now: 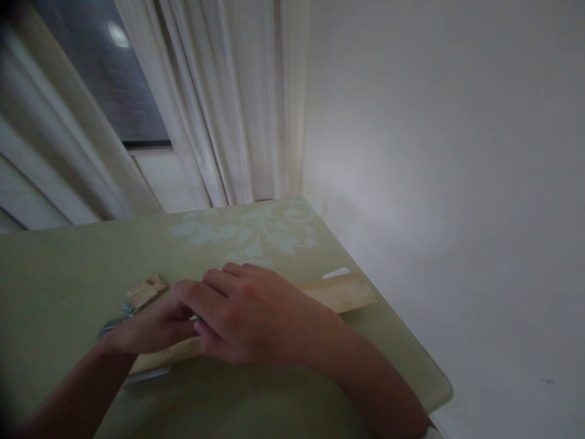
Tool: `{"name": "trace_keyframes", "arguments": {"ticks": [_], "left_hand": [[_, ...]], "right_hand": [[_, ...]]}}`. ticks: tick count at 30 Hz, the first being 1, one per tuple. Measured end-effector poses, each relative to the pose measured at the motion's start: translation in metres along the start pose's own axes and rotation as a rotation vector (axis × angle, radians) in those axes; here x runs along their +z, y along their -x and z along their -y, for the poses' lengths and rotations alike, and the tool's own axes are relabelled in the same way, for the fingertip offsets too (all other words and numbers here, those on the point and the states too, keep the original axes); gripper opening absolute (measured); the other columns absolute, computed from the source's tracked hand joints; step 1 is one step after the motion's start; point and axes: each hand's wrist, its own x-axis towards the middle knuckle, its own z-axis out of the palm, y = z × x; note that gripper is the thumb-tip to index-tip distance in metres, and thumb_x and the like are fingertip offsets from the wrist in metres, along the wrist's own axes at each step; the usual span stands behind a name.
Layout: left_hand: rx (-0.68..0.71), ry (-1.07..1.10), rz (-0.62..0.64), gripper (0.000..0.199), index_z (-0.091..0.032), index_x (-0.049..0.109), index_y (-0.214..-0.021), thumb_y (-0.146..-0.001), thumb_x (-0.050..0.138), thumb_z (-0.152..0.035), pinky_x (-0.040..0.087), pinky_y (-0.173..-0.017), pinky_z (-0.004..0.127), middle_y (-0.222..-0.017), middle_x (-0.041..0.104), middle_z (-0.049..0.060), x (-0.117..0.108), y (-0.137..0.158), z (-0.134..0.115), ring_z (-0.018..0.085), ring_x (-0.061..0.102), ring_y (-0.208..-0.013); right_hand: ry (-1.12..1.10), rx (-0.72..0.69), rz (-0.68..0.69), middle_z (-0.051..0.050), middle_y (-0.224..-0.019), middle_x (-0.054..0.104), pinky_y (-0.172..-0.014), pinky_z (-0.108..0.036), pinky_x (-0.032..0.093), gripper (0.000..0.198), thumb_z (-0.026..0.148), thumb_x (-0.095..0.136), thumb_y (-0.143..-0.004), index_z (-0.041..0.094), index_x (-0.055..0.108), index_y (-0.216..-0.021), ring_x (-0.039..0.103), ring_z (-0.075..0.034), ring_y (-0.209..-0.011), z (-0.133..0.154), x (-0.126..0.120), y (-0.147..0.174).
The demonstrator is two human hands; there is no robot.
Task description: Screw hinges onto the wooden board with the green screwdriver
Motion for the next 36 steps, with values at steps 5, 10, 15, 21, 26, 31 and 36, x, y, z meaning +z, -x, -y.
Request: {"name": "trace_keyframes", "arguments": {"ticks": [5, 10, 15, 21, 26, 31, 36], "left_hand": [[-0.022, 0.06, -0.057, 0.024, -0.018, 0.073, -0.075, -0.093, 0.073, -0.034, 0.058, -0.078, 0.027, -0.075, 0.071, -0.001, 0.0, -0.008, -0.008, 0.016, 0.063, -0.077], [-0.042, 0.051, -0.016, 0.012, -0.018, 0.078, -0.086, -0.089, 0.078, -0.029, 0.057, -0.075, 0.026, -0.085, 0.076, 0.0, 0.0, -0.006, -0.014, 0.018, 0.067, -0.082], [0.004, 0.06, -0.016, 0.018, -0.02, 0.077, -0.088, -0.094, 0.072, -0.036, 0.059, -0.078, 0.028, -0.085, 0.075, 0.001, 0.0, -0.001, -0.017, 0.019, 0.067, -0.083], [-0.133, -0.007, -0.111, 0.025, -0.018, 0.068, -0.067, -0.079, 0.084, -0.033, 0.057, -0.073, 0.025, -0.076, 0.069, -0.003, 0.007, -0.003, -0.017, 0.016, 0.062, -0.078], [-0.003, -0.031, -0.081, 0.018, -0.023, 0.079, -0.101, -0.09, 0.077, -0.037, 0.059, -0.083, 0.029, -0.1, 0.077, 0.002, 0.005, 0.0, -0.015, 0.019, 0.067, -0.09], [-0.032, -0.023, -0.096, 0.012, -0.02, 0.076, -0.087, -0.089, 0.077, -0.031, 0.057, -0.075, 0.025, -0.085, 0.075, -0.002, 0.007, -0.004, -0.018, 0.017, 0.067, -0.081], [0.046, 0.019, -0.067, 0.018, -0.021, 0.076, -0.091, -0.094, 0.074, -0.038, 0.057, -0.074, 0.024, -0.089, 0.075, 0.0, 0.004, -0.004, -0.019, 0.017, 0.067, -0.084]], "right_hand": [[0.139, -0.02, -0.178, -0.003, -0.091, 0.067, -0.081, -0.035, 0.045, 0.038, 0.053, 0.052, -0.108, 0.019, 0.064, -0.12, 0.058, -0.021, -0.087, -0.003, 0.008, -0.002], [0.102, -0.078, -0.182, -0.003, -0.093, 0.07, -0.083, -0.032, 0.045, 0.028, 0.042, 0.051, -0.111, 0.016, 0.063, -0.113, 0.059, -0.018, -0.085, -0.001, 0.007, -0.003], [0.066, -0.124, -0.092, -0.006, -0.107, 0.071, -0.09, -0.034, 0.046, 0.027, 0.027, 0.053, -0.105, 0.013, 0.06, -0.128, 0.058, -0.02, -0.095, 0.001, 0.003, -0.003], [0.121, -0.052, -0.234, -0.003, -0.084, 0.068, -0.076, -0.034, 0.044, 0.034, 0.048, 0.055, -0.107, 0.016, 0.065, -0.108, 0.058, -0.019, -0.079, 0.001, 0.012, -0.003], [0.014, -0.016, -0.047, -0.007, -0.106, 0.069, -0.09, -0.035, 0.047, 0.03, 0.027, 0.057, -0.101, 0.015, 0.057, -0.128, 0.06, -0.021, -0.098, 0.003, 0.006, -0.001], [0.095, 0.005, -0.157, -0.002, -0.087, 0.068, -0.077, -0.035, 0.045, 0.036, 0.054, 0.054, -0.106, 0.019, 0.062, -0.112, 0.06, -0.02, -0.082, 0.0, 0.011, -0.003], [0.056, -0.006, -0.045, -0.006, -0.102, 0.068, -0.088, -0.035, 0.046, 0.023, 0.029, 0.052, -0.106, 0.017, 0.058, -0.125, 0.059, -0.021, -0.095, 0.003, 0.007, -0.002]]}}
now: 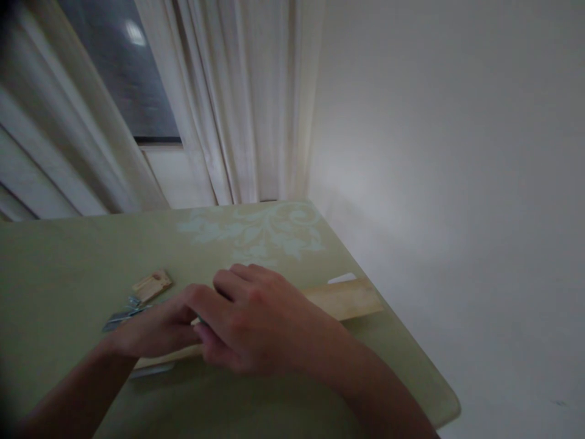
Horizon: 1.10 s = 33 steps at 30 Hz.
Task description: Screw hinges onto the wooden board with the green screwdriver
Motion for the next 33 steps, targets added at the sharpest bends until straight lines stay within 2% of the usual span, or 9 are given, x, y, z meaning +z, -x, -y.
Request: {"name": "trace_keyframes", "arguments": {"ticks": [2, 6, 9, 12, 16, 22, 25, 27, 33], "left_hand": [[-0.021, 0.045, -0.043, 0.021, -0.021, 0.076, -0.085, -0.09, 0.079, -0.041, 0.058, -0.079, 0.027, -0.084, 0.073, 0.0, 0.0, -0.001, 0.001, 0.018, 0.067, -0.086], [-0.127, 0.069, -0.092, 0.022, -0.02, 0.07, -0.071, -0.081, 0.086, -0.031, 0.058, -0.085, 0.029, -0.073, 0.068, -0.004, 0.001, -0.003, 0.0, 0.019, 0.068, -0.086], [-0.046, 0.079, -0.045, 0.014, -0.021, 0.076, -0.087, -0.085, 0.083, -0.033, 0.059, -0.086, 0.029, -0.084, 0.073, -0.002, 0.0, -0.003, -0.001, 0.019, 0.069, -0.089], [-0.015, 0.098, -0.061, 0.022, -0.023, 0.078, -0.103, -0.089, 0.08, -0.041, 0.059, -0.092, 0.034, -0.095, 0.077, 0.002, -0.001, -0.002, -0.002, 0.021, 0.07, -0.095], [-0.114, 0.034, -0.127, 0.023, -0.022, 0.077, -0.096, -0.081, 0.087, -0.037, 0.059, -0.09, 0.033, -0.091, 0.077, 0.0, 0.001, 0.0, -0.001, 0.021, 0.07, -0.092], [-0.09, 0.022, -0.031, 0.016, -0.023, 0.079, -0.099, -0.091, 0.077, -0.036, 0.059, -0.087, 0.03, -0.101, 0.08, 0.0, -0.002, 0.002, -0.002, 0.02, 0.071, -0.092], [-0.118, 0.065, -0.042, 0.017, -0.021, 0.077, -0.083, -0.09, 0.077, -0.037, 0.059, -0.087, 0.03, -0.087, 0.077, -0.001, -0.002, -0.001, -0.005, 0.019, 0.07, -0.086], [-0.11, 0.03, -0.046, 0.019, -0.021, 0.076, -0.085, -0.09, 0.076, -0.04, 0.06, -0.088, 0.031, -0.087, 0.077, -0.001, -0.002, 0.0, -0.003, 0.019, 0.07, -0.087], [-0.088, -0.102, -0.034, 0.02, -0.021, 0.078, -0.103, -0.089, 0.079, -0.036, 0.059, -0.082, 0.028, -0.102, 0.078, 0.002, -0.003, 0.007, 0.008, 0.021, 0.07, -0.095]], "right_hand": [[-0.007, 0.015, -0.001, -0.006, -0.104, 0.067, -0.087, -0.035, 0.046, 0.028, 0.028, 0.055, -0.103, 0.017, 0.057, -0.129, 0.059, -0.022, -0.097, 0.001, -0.001, 0.0], [0.072, 0.013, -0.157, -0.003, -0.088, 0.068, -0.078, -0.035, 0.044, 0.031, 0.047, 0.054, -0.107, 0.018, 0.062, -0.114, 0.06, -0.021, -0.084, -0.001, 0.003, -0.001], [0.033, 0.006, -0.107, -0.003, -0.093, 0.069, -0.082, -0.033, 0.045, 0.023, 0.038, 0.054, -0.108, 0.018, 0.061, -0.117, 0.06, -0.019, -0.087, -0.001, 0.003, 0.0], [-0.028, 0.041, -0.028, -0.006, -0.106, 0.069, -0.087, -0.034, 0.046, 0.027, 0.03, 0.058, -0.102, 0.018, 0.058, -0.126, 0.06, -0.021, -0.097, 0.0, 0.001, 0.0], [0.048, 0.054, -0.131, -0.003, -0.092, 0.069, -0.079, -0.036, 0.044, 0.028, 0.045, 0.055, -0.106, 0.019, 0.062, -0.114, 0.06, -0.021, -0.087, 0.0, 0.002, 0.0], [-0.008, 0.012, -0.021, -0.006, -0.105, 0.066, -0.086, -0.036, 0.046, 0.029, 0.028, 0.054, -0.101, 0.018, 0.057, -0.128, 0.057, -0.021, -0.096, 0.001, 0.001, -0.001], [0.028, 0.011, -0.13, -0.005, -0.097, 0.066, -0.082, -0.035, 0.046, 0.026, 0.042, 0.059, -0.103, 0.019, 0.061, -0.116, 0.058, -0.021, -0.091, 0.0, 0.004, -0.001], [0.063, -0.004, -0.2, -0.003, -0.089, 0.065, -0.08, -0.034, 0.045, 0.027, 0.046, 0.057, -0.106, 0.019, 0.062, -0.106, 0.057, -0.019, -0.085, 0.0, 0.006, -0.001], [0.0, -0.014, -0.042, -0.007, -0.104, 0.067, -0.09, -0.034, 0.047, 0.027, 0.033, 0.05, -0.109, 0.015, 0.058, -0.128, 0.058, -0.021, -0.096, 0.003, -0.001, 0.0]]}}
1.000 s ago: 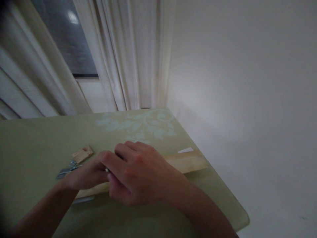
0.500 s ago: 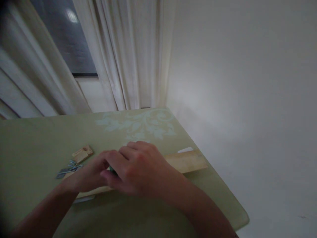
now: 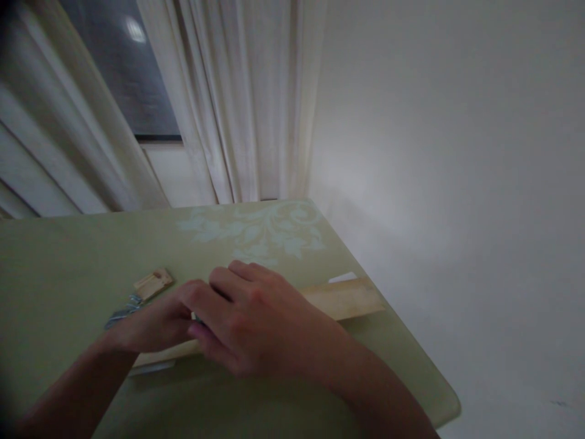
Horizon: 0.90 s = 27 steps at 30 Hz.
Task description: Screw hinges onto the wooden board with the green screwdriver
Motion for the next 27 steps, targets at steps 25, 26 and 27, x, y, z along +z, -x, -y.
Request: {"name": "trace_keyframes", "arguments": {"ticks": [25, 26, 27], "left_hand": [[0.002, 0.175, 0.017, 0.012, -0.021, 0.077, -0.092, -0.086, 0.082, -0.031, 0.058, -0.083, 0.028, -0.091, 0.077, -0.001, 0.001, -0.01, -0.016, 0.019, 0.069, -0.088], [0.016, 0.17, 0.012, 0.015, -0.021, 0.078, -0.097, -0.087, 0.081, -0.032, 0.058, -0.083, 0.029, -0.096, 0.078, 0.0, 0.001, -0.011, -0.017, 0.02, 0.069, -0.09], [0.04, 0.177, 0.009, 0.017, -0.022, 0.078, -0.101, -0.089, 0.079, -0.033, 0.058, -0.084, 0.03, -0.099, 0.078, 0.001, 0.001, -0.012, -0.017, 0.02, 0.069, -0.093]], "right_hand": [[0.019, 0.077, -0.091, -0.001, -0.089, 0.068, -0.076, -0.034, 0.042, 0.021, 0.041, 0.056, -0.105, 0.022, 0.061, -0.112, 0.06, -0.019, -0.083, -0.002, 0.004, 0.0], [0.011, 0.079, -0.073, -0.002, -0.093, 0.068, -0.078, -0.034, 0.042, 0.019, 0.036, 0.055, -0.105, 0.021, 0.061, -0.116, 0.06, -0.019, -0.086, -0.002, 0.004, 0.0], [-0.007, 0.087, -0.048, -0.004, -0.098, 0.068, -0.081, -0.034, 0.043, 0.02, 0.031, 0.055, -0.104, 0.021, 0.06, -0.12, 0.06, -0.02, -0.09, -0.003, 0.004, 0.0]]}}
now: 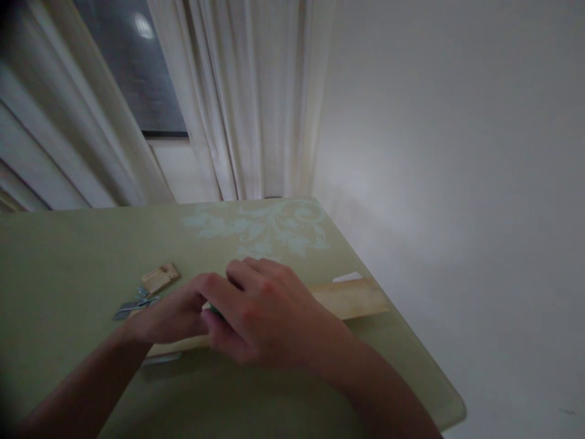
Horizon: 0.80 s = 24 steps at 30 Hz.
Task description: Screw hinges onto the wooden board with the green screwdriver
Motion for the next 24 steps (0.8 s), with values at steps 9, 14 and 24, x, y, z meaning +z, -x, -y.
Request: {"name": "trace_keyframes", "arguments": {"ticks": [9, 14, 24], "left_hand": [[0.019, 0.051, -0.008, 0.019, -0.022, 0.078, -0.099, -0.086, 0.084, -0.034, 0.058, -0.089, 0.03, -0.098, 0.077, 0.001, -0.0004, 0.0004, -0.0003, 0.021, 0.07, -0.095], [-0.017, 0.054, -0.03, 0.016, -0.021, 0.079, -0.095, -0.086, 0.085, -0.032, 0.056, -0.091, 0.03, -0.094, 0.078, 0.0, -0.0012, -0.0001, 0.0024, 0.02, 0.07, -0.092], [0.011, 0.121, -0.07, 0.022, -0.021, 0.076, -0.096, -0.083, 0.089, -0.035, 0.056, -0.087, 0.029, -0.095, 0.078, 0.0, 0.0006, -0.001, 0.0033, 0.019, 0.07, -0.091]], "right_hand": [[-0.085, 0.024, -0.003, -0.003, -0.098, 0.069, -0.079, -0.032, 0.044, 0.022, 0.032, 0.057, -0.105, 0.02, 0.062, -0.123, 0.061, -0.018, -0.089, -0.0004, -0.0018, 0.0002], [-0.077, 0.037, -0.067, -0.004, -0.094, 0.067, -0.078, -0.033, 0.045, 0.026, 0.041, 0.063, -0.101, 0.019, 0.064, -0.115, 0.06, -0.019, -0.086, -0.0024, -0.0012, -0.0001], [-0.062, 0.035, -0.076, -0.004, -0.093, 0.069, -0.076, -0.033, 0.046, 0.022, 0.039, 0.057, -0.105, 0.019, 0.064, -0.113, 0.061, -0.019, -0.085, -0.0033, -0.0013, 0.0004]]}}
